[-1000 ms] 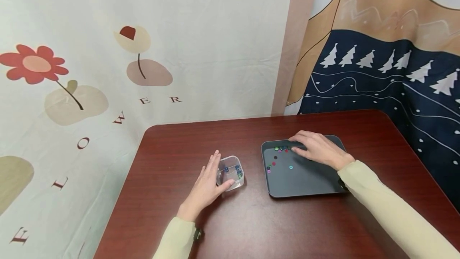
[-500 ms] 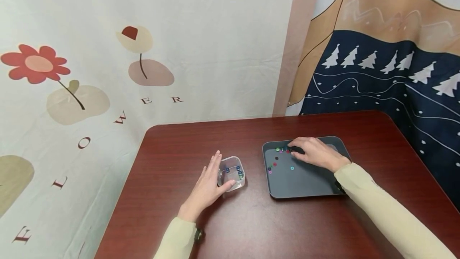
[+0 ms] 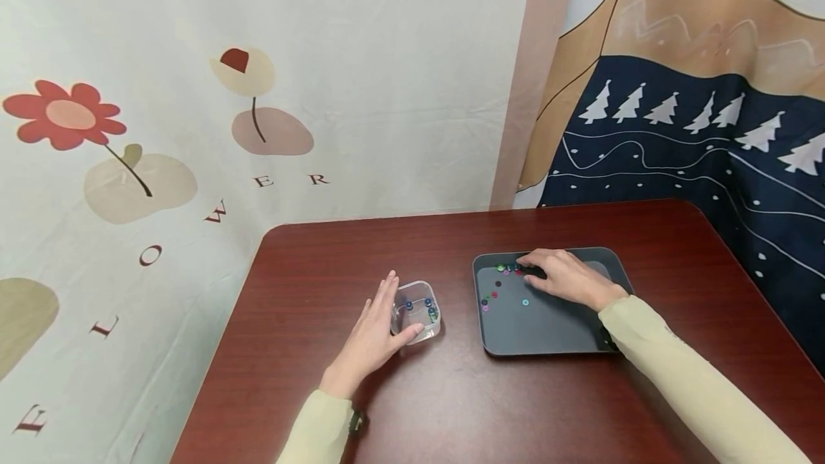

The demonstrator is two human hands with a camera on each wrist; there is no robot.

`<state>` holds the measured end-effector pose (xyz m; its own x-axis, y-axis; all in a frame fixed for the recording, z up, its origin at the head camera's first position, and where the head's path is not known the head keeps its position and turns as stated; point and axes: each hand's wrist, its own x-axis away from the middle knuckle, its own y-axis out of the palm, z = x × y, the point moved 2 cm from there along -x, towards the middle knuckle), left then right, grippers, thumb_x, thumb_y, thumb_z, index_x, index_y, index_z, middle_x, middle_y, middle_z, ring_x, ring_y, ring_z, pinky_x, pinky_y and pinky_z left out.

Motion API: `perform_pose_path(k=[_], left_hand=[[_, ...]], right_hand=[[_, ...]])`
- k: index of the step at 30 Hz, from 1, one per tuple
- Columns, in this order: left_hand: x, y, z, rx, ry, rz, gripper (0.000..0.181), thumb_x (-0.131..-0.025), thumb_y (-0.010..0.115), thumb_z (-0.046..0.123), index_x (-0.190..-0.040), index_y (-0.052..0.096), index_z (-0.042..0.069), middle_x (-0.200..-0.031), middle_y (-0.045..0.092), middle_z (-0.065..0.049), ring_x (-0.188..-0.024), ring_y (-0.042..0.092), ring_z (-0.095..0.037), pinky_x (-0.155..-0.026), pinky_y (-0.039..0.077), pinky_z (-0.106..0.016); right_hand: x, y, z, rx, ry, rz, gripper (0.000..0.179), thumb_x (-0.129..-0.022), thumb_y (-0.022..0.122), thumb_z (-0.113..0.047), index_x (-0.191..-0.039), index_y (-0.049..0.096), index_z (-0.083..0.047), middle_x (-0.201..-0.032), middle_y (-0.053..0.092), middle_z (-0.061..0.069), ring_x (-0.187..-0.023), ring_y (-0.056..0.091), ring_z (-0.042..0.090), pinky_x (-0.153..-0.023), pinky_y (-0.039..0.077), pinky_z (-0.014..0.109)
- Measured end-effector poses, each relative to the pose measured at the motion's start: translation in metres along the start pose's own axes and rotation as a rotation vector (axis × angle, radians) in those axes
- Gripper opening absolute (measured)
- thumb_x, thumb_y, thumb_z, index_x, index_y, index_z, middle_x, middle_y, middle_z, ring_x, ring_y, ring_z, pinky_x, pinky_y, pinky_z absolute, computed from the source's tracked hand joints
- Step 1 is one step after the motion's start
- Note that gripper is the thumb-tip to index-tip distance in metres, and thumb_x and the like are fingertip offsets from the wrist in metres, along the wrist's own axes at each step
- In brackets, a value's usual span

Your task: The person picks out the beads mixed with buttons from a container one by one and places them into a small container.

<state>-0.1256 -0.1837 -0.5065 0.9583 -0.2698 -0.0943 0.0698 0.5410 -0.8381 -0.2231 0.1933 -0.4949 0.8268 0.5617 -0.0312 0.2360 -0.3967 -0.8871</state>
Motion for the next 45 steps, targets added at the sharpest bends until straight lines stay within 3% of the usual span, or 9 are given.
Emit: perform_pose_path(k=[9,36,45], left_hand=[[0.0,0.001,-0.001,-0.003,-0.009,-0.005,0.099,-0.093,0.073,0.052,-0.164,0.024,0.004,-0.172,0.019,-0.009,-0.157,0.02,-0.035,-0.122,0.022,-0.062],[0.0,0.002,-0.001,-0.015,0.007,0.01,0.1,-0.093,0.071,0.054,-0.164,0.024,0.003,-0.172,0.02,-0.009,-0.156,0.023,-0.036,-0.121,0.024,-0.063],[0.0,0.002,-0.001,-0.025,0.011,0.009,0.101,-0.093,0.07,0.056,-0.164,0.023,0.002,-0.172,0.02,-0.01,-0.156,0.023,-0.036,-0.12,0.025,-0.063]], right_hand=[[0.001,0.008,0.004,0.031,-0.027,0.021,0.037,-0.095,0.076,-0.018,-0.13,0.071,-0.006,-0.125,0.069,0.011,-0.114,0.066,0.028,-0.1,0.054,0.051],[0.004,0.013,0.01,0.109,-0.148,0.096,0.021,-0.094,0.076,-0.009,-0.115,0.076,-0.009,-0.109,0.07,0.002,-0.098,0.065,0.018,-0.091,0.058,0.042],[0.004,0.01,0.011,0.082,-0.142,0.095,0.019,-0.096,0.075,-0.011,-0.115,0.076,-0.011,-0.11,0.07,0.0,-0.1,0.065,0.017,-0.092,0.057,0.042]])
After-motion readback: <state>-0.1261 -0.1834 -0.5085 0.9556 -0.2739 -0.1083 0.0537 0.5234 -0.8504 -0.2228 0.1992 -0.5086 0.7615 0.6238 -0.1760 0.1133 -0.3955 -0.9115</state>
